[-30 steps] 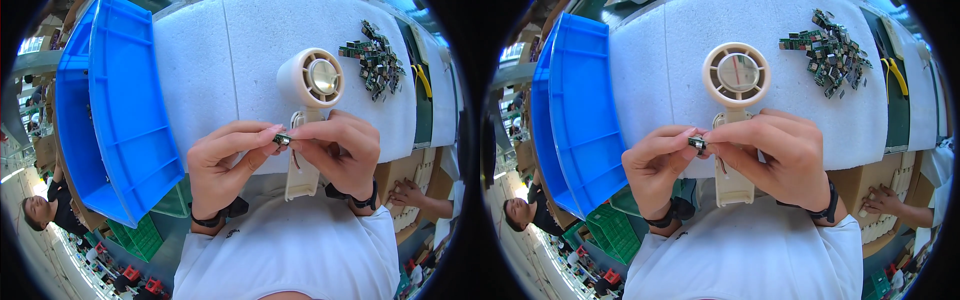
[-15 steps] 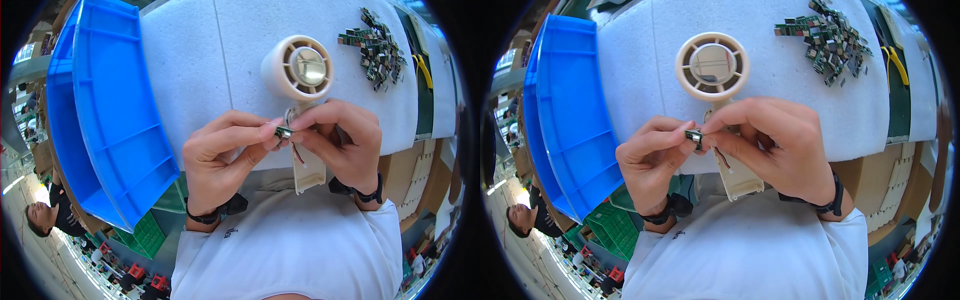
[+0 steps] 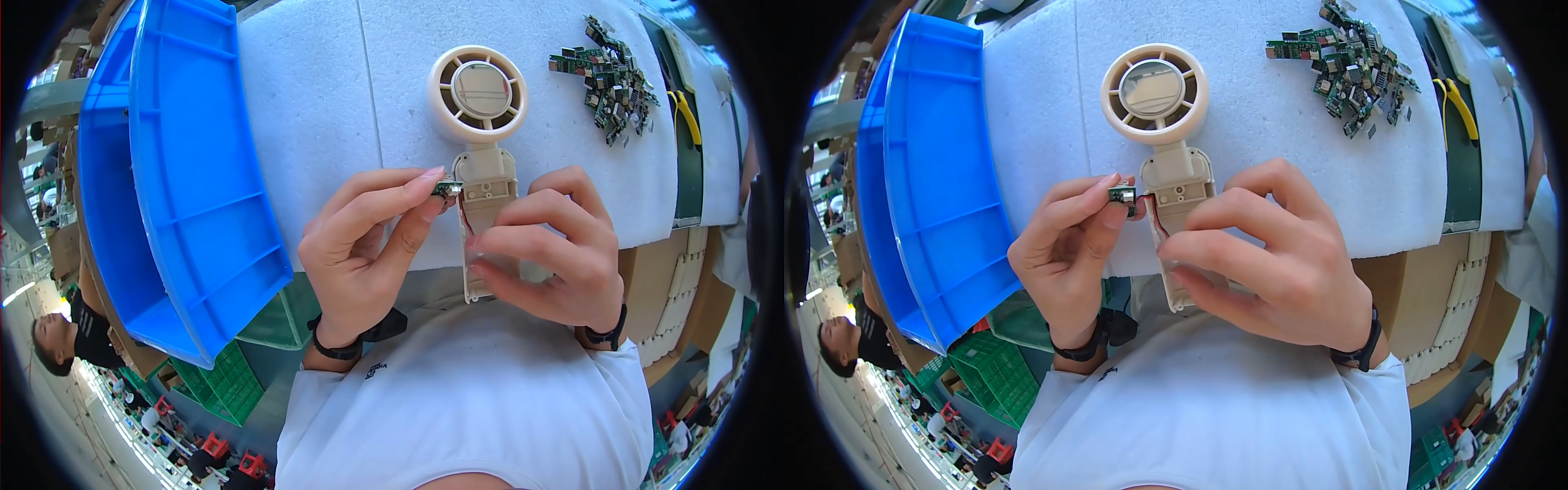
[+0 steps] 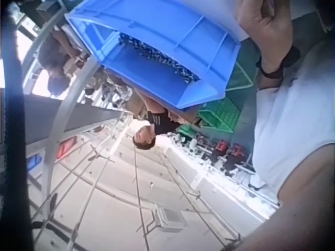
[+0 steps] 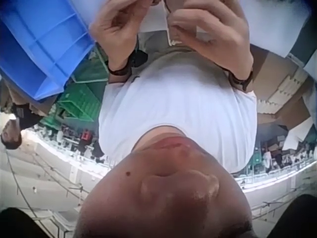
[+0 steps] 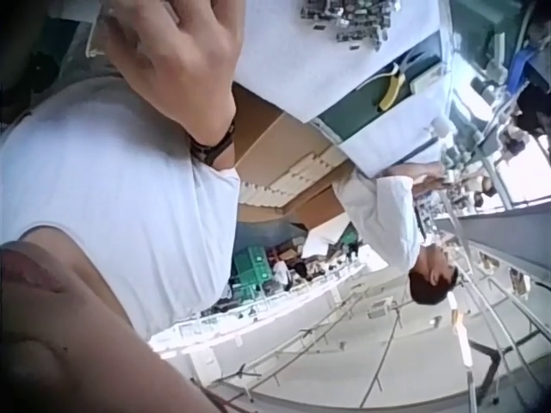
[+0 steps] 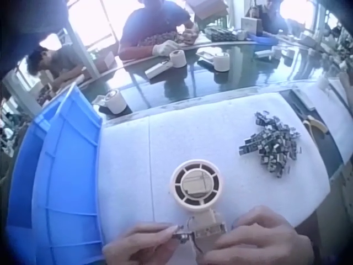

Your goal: Assembling small electronic components into white plastic circular housings on a production line.

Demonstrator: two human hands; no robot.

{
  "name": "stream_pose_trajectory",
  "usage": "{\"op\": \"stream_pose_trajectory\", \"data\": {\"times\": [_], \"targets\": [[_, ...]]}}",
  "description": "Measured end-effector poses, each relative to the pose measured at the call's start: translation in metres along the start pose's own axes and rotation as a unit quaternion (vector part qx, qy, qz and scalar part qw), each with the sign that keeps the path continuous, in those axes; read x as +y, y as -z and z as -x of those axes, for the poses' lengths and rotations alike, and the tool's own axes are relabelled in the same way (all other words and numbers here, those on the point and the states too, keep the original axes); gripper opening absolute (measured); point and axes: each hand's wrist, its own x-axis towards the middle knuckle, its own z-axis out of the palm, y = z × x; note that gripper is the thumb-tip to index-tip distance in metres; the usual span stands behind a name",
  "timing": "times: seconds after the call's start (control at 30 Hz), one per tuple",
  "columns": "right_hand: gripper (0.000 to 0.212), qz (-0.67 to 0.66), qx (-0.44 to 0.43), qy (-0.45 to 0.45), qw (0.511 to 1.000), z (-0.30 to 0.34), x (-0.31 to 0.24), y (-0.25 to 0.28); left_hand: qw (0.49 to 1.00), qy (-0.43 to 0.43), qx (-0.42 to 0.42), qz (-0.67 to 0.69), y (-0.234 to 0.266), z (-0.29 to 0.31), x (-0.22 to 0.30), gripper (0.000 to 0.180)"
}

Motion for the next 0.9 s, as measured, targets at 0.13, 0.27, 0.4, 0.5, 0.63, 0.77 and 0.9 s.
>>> {"op": "stream_pose_trajectory", "data": {"times": [0.13,0.27,0.4,0.5,0.63,0.77,0.9], "targets": [[0.036,0.003,0.018,0.028,0.999,0.003,0.007,-0.002,1.0,-0.006,0.0,-0.006,-0.001,-0.001,-0.002,0.03],[0.034,0.037,0.078,0.014,0.996,0.0,0.005,-0.006,1.0,0.012,0.002,-0.024,-0.002,0.0,0.0,0.03],[0.034,0.045,0.118,0.006,0.992,-0.01,0.003,-0.019,0.999,0.015,0.025,0.026,-0.006,-0.002,0.0,0.031],[0.036,0.004,0.167,-0.065,0.984,-0.011,-0.001,-0.029,0.999,0.011,0.029,0.018,-0.007,0.0,-0.002,0.032],[0.039,0.026,0.168,-0.031,0.985,-0.011,0.003,-0.031,0.998,-0.02,0.031,-0.057,-0.006,0.003,-0.002,0.033],[0.038,0.014,0.146,-0.031,0.989,-0.015,0.002,-0.024,0.989,-0.083,0.032,-0.116,-0.007,0.005,-0.006,0.033],[0.036,0.011,0.103,-0.002,0.995,-0.017,0.006,-0.011,0.981,-0.126,0.027,-0.145,-0.007,0.007,-0.009,0.033]]}}
